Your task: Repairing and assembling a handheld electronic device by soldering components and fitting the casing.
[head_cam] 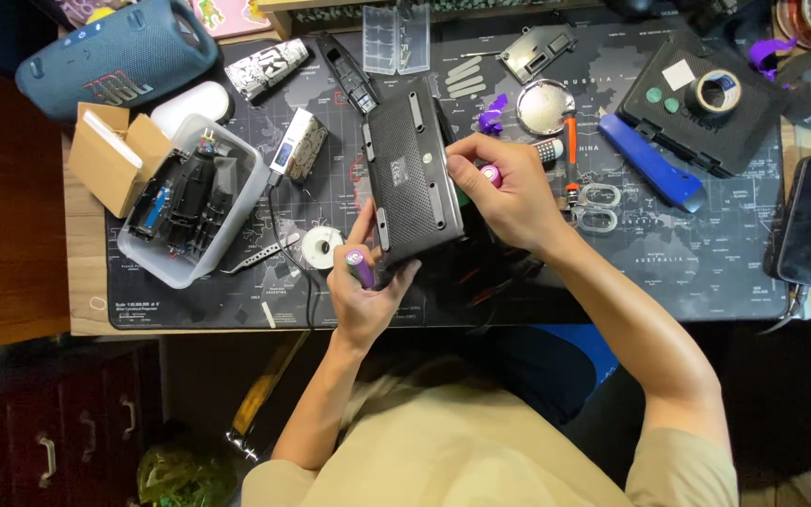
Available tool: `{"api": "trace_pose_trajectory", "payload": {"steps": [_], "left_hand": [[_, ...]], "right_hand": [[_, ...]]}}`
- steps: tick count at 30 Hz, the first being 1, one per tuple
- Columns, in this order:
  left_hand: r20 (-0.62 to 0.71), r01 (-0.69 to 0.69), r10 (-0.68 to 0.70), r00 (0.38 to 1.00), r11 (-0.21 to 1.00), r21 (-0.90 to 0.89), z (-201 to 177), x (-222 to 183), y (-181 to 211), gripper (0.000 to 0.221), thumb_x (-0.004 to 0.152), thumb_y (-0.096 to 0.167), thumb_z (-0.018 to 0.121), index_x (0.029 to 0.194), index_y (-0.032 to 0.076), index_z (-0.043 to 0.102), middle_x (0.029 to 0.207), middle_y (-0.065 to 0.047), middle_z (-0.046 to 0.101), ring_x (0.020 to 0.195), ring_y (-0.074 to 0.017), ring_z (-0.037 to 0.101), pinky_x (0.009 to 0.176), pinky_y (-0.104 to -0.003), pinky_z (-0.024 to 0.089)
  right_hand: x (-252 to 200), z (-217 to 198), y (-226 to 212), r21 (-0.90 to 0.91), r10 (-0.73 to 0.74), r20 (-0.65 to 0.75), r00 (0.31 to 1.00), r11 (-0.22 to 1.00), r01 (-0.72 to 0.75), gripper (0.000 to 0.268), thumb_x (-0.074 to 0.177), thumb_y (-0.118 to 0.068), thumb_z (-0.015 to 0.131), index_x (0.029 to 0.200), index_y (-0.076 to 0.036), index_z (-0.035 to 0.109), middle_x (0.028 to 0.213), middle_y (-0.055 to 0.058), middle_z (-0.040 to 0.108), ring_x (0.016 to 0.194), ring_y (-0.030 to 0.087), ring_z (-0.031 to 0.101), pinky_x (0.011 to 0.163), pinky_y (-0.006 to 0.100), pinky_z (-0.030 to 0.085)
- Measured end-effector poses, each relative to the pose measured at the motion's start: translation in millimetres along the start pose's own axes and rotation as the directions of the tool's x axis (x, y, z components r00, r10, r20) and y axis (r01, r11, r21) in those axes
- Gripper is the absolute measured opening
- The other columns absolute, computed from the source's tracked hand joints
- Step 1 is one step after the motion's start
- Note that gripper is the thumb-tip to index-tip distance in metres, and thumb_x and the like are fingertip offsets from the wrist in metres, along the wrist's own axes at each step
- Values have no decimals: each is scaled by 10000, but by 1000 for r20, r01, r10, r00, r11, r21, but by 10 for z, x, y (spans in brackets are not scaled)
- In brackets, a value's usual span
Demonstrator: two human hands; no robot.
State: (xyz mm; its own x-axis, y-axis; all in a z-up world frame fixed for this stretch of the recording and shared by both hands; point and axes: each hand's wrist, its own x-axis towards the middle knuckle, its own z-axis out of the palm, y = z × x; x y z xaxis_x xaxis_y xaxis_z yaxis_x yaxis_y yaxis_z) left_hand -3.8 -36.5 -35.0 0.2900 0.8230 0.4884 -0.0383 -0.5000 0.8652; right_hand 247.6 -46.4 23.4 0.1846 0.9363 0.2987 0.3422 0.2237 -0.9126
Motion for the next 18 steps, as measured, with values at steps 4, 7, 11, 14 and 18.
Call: {"api": "trace_pose_trajectory", "payload": {"steps": [4,7,11,14,18], "left_hand": [[-38,-6,7,999,1000,5,-9,19,-89,424,956,-11,851,938,41,431,1540,-381,614,978,-328,849,715,-265,626],[-55,-20,22,998,999,49,-44,33,-106,403,984,11,819,941,54,421,1494,-375,654,782,-211,823,612,-233,580],[-97,9,-8,995,1000,4,-52,177,61,440,936,-8,875,961,54,440,1364,-379,713,806,-185,764,611,-293,584],[-128,33,-32,991,999,8,-156,123,18,420,882,-13,923,1034,-15,532,1164,-342,782,866,-221,791,661,-318,615],[-138,73,-75,988,997,-19,-270,-40,-163,479,801,137,1015,1083,-46,674,967,-243,789,779,-206,782,656,-289,618]], "right_hand": [[118,47,-123,-8,-48,23,999,999,49,169,1147,-184,682,1110,-107,828,837,100,759,817,183,691,812,360,567],[196,89,-265,-7,-85,41,996,996,85,182,1157,-206,671,1135,-109,823,851,93,758,831,193,704,829,370,576],[292,172,-270,-3,-124,84,989,992,125,161,1110,-148,711,1227,-109,814,957,89,810,931,263,782,892,394,592],[310,270,-288,2,-169,120,978,985,170,239,1065,-84,738,1299,-60,778,1022,144,818,1001,344,798,930,452,597],[223,359,-375,33,-258,128,958,966,255,328,1046,-34,723,1360,57,697,1042,283,772,1029,526,762,936,573,593]]}}
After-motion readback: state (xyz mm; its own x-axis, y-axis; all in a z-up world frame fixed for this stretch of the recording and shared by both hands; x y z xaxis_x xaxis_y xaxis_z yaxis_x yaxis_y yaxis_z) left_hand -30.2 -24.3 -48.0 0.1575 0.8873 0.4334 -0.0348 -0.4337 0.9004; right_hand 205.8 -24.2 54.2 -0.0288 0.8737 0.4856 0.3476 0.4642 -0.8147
